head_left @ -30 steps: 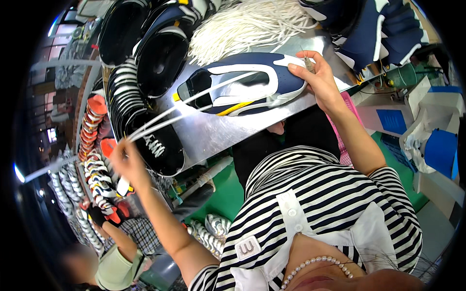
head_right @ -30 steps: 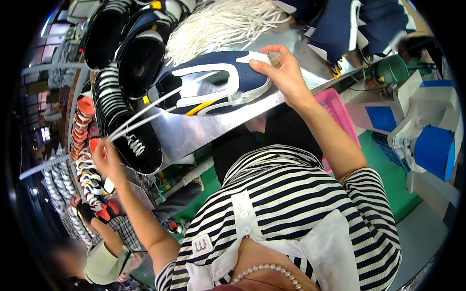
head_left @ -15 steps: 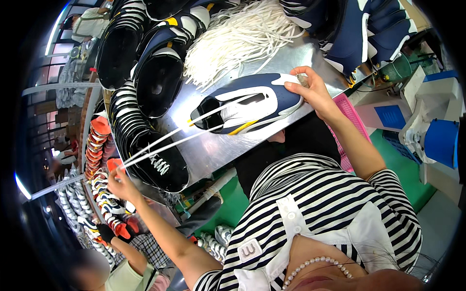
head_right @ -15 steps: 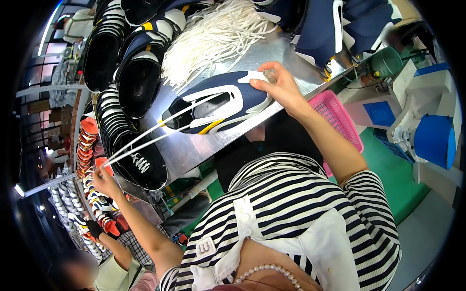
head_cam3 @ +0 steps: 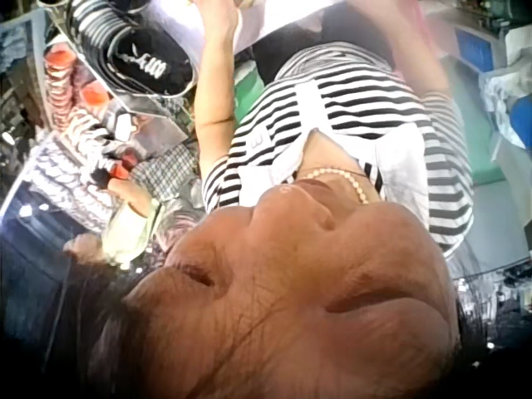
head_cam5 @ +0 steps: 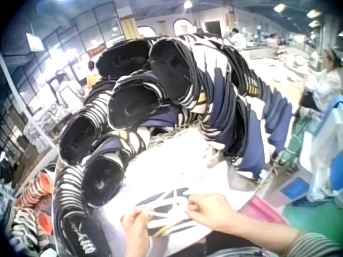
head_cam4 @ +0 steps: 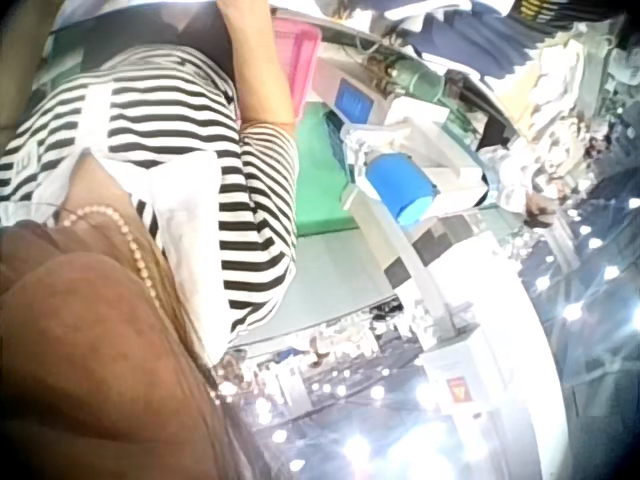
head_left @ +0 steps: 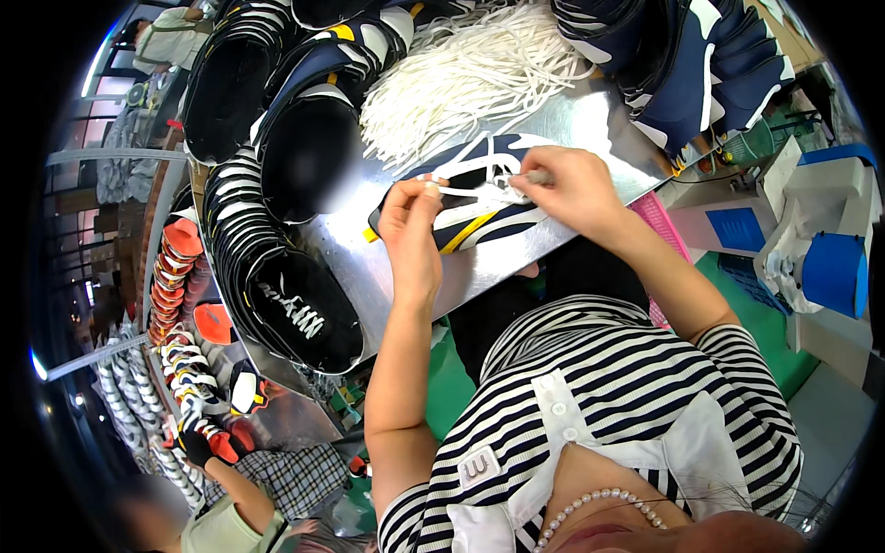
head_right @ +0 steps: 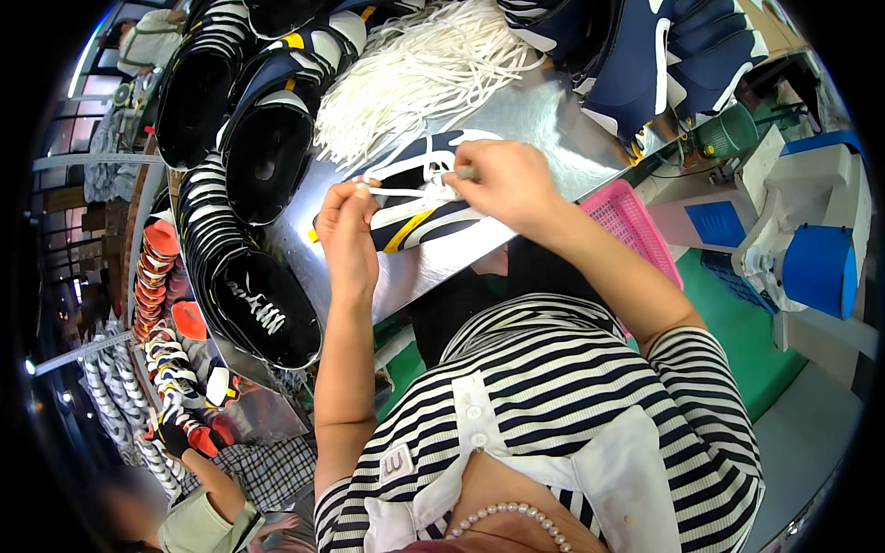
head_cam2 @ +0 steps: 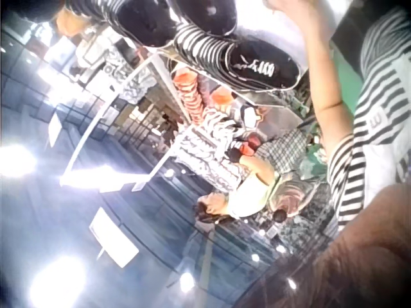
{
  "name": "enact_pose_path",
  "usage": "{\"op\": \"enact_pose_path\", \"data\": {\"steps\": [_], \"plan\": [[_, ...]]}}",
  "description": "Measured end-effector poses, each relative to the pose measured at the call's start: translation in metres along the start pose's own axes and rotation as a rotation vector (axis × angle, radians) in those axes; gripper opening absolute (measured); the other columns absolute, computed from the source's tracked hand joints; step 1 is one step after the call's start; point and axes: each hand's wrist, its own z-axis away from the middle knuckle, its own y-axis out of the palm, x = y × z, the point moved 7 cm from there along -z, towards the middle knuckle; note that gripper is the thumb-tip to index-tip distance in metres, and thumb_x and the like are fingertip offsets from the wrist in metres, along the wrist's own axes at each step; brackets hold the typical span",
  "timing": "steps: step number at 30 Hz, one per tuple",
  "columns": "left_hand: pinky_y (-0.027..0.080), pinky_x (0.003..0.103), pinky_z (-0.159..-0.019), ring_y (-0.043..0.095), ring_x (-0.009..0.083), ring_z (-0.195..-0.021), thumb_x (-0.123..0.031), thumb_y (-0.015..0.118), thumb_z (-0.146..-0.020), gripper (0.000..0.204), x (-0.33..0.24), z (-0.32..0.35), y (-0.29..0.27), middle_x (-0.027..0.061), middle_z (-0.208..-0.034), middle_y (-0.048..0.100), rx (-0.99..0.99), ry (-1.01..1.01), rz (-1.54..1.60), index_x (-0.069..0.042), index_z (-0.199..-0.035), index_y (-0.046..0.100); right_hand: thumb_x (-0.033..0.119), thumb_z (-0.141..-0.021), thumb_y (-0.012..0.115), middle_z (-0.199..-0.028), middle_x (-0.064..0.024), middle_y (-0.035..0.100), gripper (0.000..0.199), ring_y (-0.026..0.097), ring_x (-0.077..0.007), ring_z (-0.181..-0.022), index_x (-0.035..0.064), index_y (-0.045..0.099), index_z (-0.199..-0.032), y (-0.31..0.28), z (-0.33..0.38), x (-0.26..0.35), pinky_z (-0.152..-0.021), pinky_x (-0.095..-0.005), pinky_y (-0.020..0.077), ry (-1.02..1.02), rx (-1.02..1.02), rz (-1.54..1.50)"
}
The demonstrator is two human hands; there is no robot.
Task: The person laces a blue and white sneaker with white shoelaces on a metal table. They thread the laces through the eyelets, pull them tight, and tie a knot. The person then places the finished shoe on a stack of similar shoes.
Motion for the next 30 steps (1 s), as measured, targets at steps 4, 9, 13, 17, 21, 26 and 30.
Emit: {"op": "enact_pose_path", "data": {"steps": [4,9,13,17,21,26,30], "plan": [[0.040,0.028,-0.072,0.048,0.0136,-0.081,-0.006,0.059,-0.088,0.003,0.002,-0.002,-0.010,0.0089,-0.093,0.061,-0.010,-0.103,0.490,-0.004,-0.089,0.056,0.033,-0.084,0.071,-0.072,-0.0121,0.067,0.031,0.066,-0.0303,-0.067,0.0035,0.066,-0.077,0.015,-0.012,0.007,-0.060,-0.0389,0.0496,0.002,-0.048,0.130],[0.041,0.032,-0.074,0.049,0.0183,-0.083,-0.008,0.059,-0.083,0.009,-0.004,-0.002,-0.021,0.0100,-0.092,0.058,0.091,-0.107,0.923,-0.003,-0.091,0.055,0.035,-0.085,0.068,-0.074,-0.0161,0.068,0.035,0.067,-0.0353,-0.072,0.0019,0.068,-0.076,0.027,-0.030,0.006,-0.062,-0.0450,0.0505,0.011,0.089,0.287],[0.041,0.032,-0.076,0.050,0.0192,-0.082,-0.008,0.059,-0.083,0.009,0.004,-0.005,-0.019,0.0106,-0.093,0.060,0.119,-0.119,0.935,-0.004,-0.091,0.057,0.033,-0.085,0.068,-0.074,-0.0175,0.067,0.033,0.066,-0.0334,-0.071,0.0004,0.068,-0.078,0.032,-0.029,0.008,-0.062,-0.0422,0.0496,-0.040,0.167,0.211],[0.040,0.032,-0.073,0.051,0.0189,-0.082,-0.007,0.058,-0.084,0.006,0.009,-0.001,-0.018,0.0116,-0.092,0.061,0.123,-0.157,0.885,-0.005,-0.090,0.058,0.024,-0.090,0.066,-0.074,0.0016,0.061,0.025,0.052,-0.0088,-0.066,-0.0006,0.068,-0.086,0.035,-0.025,-0.038,-0.060,-0.0255,0.0430,0.420,0.375,-0.660],[0.039,0.031,-0.070,0.049,0.0168,-0.071,-0.007,0.058,-0.085,0.008,0.003,0.001,-0.020,0.0117,-0.091,0.062,0.057,-0.231,0.949,-0.002,-0.092,0.059,0.021,-0.094,0.060,-0.068,-0.0009,0.056,0.021,0.051,-0.0094,-0.063,0.0010,0.061,-0.089,0.040,-0.019,-0.034,-0.060,-0.0258,0.0411,0.230,0.195,-0.472],[0.035,0.025,-0.055,0.043,0.0080,-0.058,0.003,0.054,-0.083,0.024,-0.074,0.013,-0.082,0.0037,-0.076,0.046,-0.049,-0.006,1.156,0.010,-0.105,0.048,0.020,-0.094,0.055,-0.068,-0.0124,0.063,0.021,0.063,-0.0229,-0.063,0.0000,0.060,-0.099,0.027,-0.014,-0.033,-0.061,-0.0370,0.0472,0.235,0.056,-0.451],[0.032,0.028,-0.059,0.034,0.0115,-0.057,0.007,0.050,-0.081,0.018,-0.134,0.038,-0.238,0.0007,-0.065,0.038,-0.240,0.269,1.020,0.010,-0.098,0.047,0.020,-0.097,0.053,-0.066,-0.0081,0.060,0.021,0.056,-0.0169,-0.062,-0.0001,0.058,-0.098,0.024,-0.012,-0.025,-0.060,-0.0314,0.0439,0.213,0.039,-0.370]]}}
